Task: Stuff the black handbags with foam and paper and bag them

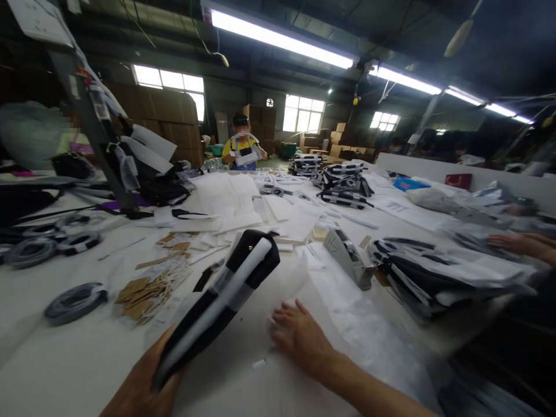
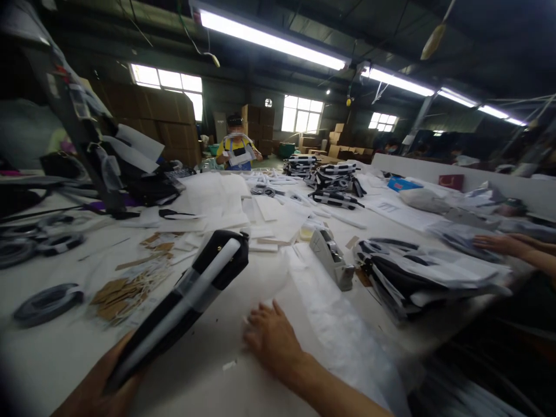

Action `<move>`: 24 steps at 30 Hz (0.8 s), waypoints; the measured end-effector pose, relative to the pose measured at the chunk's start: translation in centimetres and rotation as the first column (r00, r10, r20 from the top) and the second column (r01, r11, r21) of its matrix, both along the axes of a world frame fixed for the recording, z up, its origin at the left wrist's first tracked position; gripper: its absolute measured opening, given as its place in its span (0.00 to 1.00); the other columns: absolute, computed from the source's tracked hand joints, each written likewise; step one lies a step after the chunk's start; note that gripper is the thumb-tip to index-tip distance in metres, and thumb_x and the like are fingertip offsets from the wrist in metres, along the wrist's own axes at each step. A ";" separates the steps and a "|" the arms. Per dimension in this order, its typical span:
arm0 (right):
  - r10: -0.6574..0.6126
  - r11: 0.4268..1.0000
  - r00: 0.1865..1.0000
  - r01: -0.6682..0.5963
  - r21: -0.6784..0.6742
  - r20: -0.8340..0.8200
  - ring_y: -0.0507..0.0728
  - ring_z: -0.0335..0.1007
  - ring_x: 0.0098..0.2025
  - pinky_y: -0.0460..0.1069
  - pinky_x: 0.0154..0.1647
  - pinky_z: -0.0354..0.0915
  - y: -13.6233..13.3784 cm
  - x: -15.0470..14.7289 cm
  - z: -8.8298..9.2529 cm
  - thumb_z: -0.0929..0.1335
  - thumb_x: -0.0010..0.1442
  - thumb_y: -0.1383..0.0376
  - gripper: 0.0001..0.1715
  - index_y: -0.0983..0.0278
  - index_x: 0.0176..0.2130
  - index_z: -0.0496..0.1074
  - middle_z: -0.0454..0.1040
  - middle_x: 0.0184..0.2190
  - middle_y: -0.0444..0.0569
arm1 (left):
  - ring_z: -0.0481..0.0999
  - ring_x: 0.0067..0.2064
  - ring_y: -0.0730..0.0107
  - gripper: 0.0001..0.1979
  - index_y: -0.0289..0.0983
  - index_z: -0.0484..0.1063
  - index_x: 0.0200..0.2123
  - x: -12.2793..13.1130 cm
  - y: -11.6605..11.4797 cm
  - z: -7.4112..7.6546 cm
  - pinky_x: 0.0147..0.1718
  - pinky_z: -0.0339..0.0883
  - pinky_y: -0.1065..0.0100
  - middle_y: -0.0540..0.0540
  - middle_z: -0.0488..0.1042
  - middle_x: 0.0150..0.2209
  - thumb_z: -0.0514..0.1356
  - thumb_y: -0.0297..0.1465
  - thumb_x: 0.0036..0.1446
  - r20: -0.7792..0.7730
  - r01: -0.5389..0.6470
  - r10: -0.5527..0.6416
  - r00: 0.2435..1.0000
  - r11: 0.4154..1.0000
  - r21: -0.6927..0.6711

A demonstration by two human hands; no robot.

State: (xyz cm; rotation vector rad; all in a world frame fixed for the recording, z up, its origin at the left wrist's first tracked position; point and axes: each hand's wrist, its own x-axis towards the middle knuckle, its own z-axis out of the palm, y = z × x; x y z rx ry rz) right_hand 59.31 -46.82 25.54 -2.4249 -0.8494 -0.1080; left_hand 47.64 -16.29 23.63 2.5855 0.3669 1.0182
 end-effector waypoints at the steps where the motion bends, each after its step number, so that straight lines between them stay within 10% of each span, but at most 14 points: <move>1: 0.061 0.997 0.996 -0.063 -0.032 -0.065 0.62 0.68 0.59 0.58 0.65 0.56 0.8 -0.9 0.4 0.69 0.62 0.58 0.13 0.59 0.45 0.79 0.77 0.51 0.49 | 0.80 0.47 0.62 0.24 0.50 0.64 0.60 -0.1 -0.3 0.6 0.46 0.73 0.68 0.54 0.76 0.54 0.54 0.41 0.60 -0.009 0.007 -0.007 1.000 1.000 0.026; 7: -0.082 0.991 0.995 0.075 -0.113 -0.061 0.62 0.64 0.61 0.58 0.64 0.56 2.5 -0.7 2.5 0.64 0.66 0.61 0.23 0.62 0.59 0.70 0.70 0.60 0.54 | 0.81 0.45 0.63 0.22 0.46 0.66 0.58 -0.5 -1.4 2.1 0.43 0.74 0.69 0.51 0.77 0.52 0.55 0.39 0.61 0.048 -0.010 0.006 0.999 0.995 0.102; 11: 0.404 0.888 0.913 -0.407 -0.215 -0.057 0.62 0.40 0.72 0.62 0.71 0.33 4.7 -0.4 1.3 0.64 0.67 0.52 0.36 0.58 0.68 0.55 0.49 0.70 0.50 | 0.81 0.44 0.63 0.21 0.44 0.67 0.57 -0.5 -1.6 2.6 0.44 0.74 0.70 0.50 0.78 0.51 0.55 0.39 0.61 0.084 0.003 -0.009 0.996 0.997 0.077; 14: 0.566 0.787 0.820 -0.567 -0.241 -0.081 0.60 0.38 0.72 0.60 0.71 0.30 7.1 0.3 0.4 0.60 0.69 0.48 0.33 0.54 0.68 0.55 0.51 0.70 0.46 | 0.81 0.44 0.63 0.20 0.43 0.68 0.55 -0.5 -1.7 2.8 0.45 0.74 0.69 0.49 0.79 0.49 0.56 0.40 0.61 0.088 -0.006 0.004 0.996 1.000 0.029; 20: 0.089 0.962 0.992 -0.062 -0.267 0.090 0.63 0.53 0.67 0.61 0.69 0.41 11.1 8.7 1.3 0.68 0.64 0.59 0.26 0.59 0.60 0.67 0.65 0.63 0.53 | 0.82 0.41 0.60 0.23 0.44 0.70 0.54 -0.6 -1.5 2.5 0.44 0.75 0.66 0.49 0.80 0.47 0.58 0.45 0.58 0.015 -0.120 0.123 0.992 0.982 -0.146; 24: -0.153 0.965 0.975 0.183 -0.190 0.159 0.65 0.55 0.66 0.62 0.67 0.48 9.7 11.3 2.4 0.64 0.64 0.71 0.30 0.67 0.64 0.61 0.61 0.64 0.60 | 0.82 0.40 0.58 0.24 0.43 0.71 0.53 -0.7 -1.2 2.4 0.45 0.75 0.63 0.48 0.80 0.46 0.58 0.48 0.57 0.013 -0.151 0.156 0.988 0.969 -0.195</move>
